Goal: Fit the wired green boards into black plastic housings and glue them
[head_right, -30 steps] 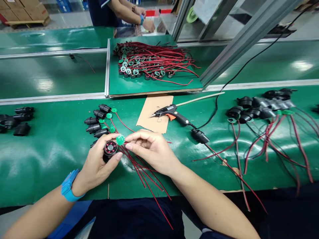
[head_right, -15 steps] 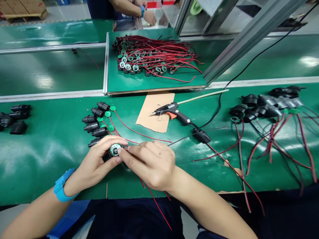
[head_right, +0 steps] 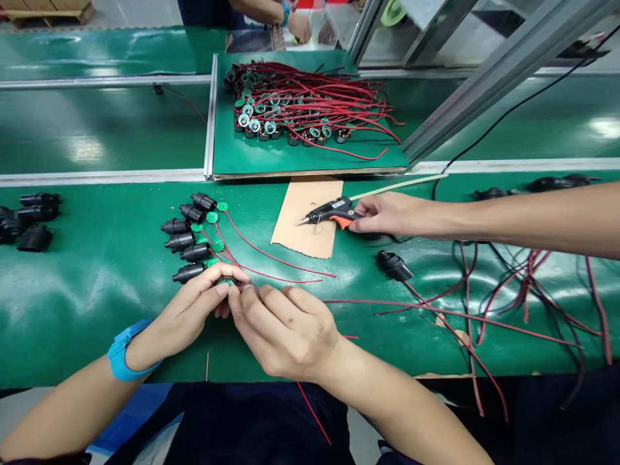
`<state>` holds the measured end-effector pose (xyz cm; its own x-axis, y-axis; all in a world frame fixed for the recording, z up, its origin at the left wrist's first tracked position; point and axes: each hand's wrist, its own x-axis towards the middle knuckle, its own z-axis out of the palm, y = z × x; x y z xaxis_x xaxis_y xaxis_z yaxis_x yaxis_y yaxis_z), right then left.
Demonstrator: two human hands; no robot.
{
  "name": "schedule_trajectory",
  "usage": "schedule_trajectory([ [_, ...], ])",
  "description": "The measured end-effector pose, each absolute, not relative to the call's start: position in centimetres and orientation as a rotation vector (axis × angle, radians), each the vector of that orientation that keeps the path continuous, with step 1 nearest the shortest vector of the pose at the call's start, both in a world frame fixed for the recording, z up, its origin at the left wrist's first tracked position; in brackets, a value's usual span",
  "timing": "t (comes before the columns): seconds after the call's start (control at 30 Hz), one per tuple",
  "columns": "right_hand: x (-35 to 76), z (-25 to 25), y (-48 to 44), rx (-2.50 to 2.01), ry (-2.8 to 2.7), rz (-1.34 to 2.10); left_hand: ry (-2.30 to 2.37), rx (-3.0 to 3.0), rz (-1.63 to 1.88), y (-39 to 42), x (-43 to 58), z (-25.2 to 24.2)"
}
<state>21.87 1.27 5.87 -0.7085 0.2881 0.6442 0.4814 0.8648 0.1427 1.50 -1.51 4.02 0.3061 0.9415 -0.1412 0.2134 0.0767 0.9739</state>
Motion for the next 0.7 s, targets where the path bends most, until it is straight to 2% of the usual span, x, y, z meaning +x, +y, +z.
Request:
schedule_trajectory([
  [0.23,22.4,6.0,1.0,-0.893,-2.354,-0.149,1.196,1.406,0.79,-1.5,1.5,3.5],
  [0.4,21.8,6.1,-0.1,-0.799,-2.337,0.004,1.194,1.444,0.804,-1.7,1.5,3.7],
  [0.7,22.2,6.5,-1.1,-0.819,-2.387,0.005,1.094,1.197,0.674,-2.2,1.1,3.5],
])
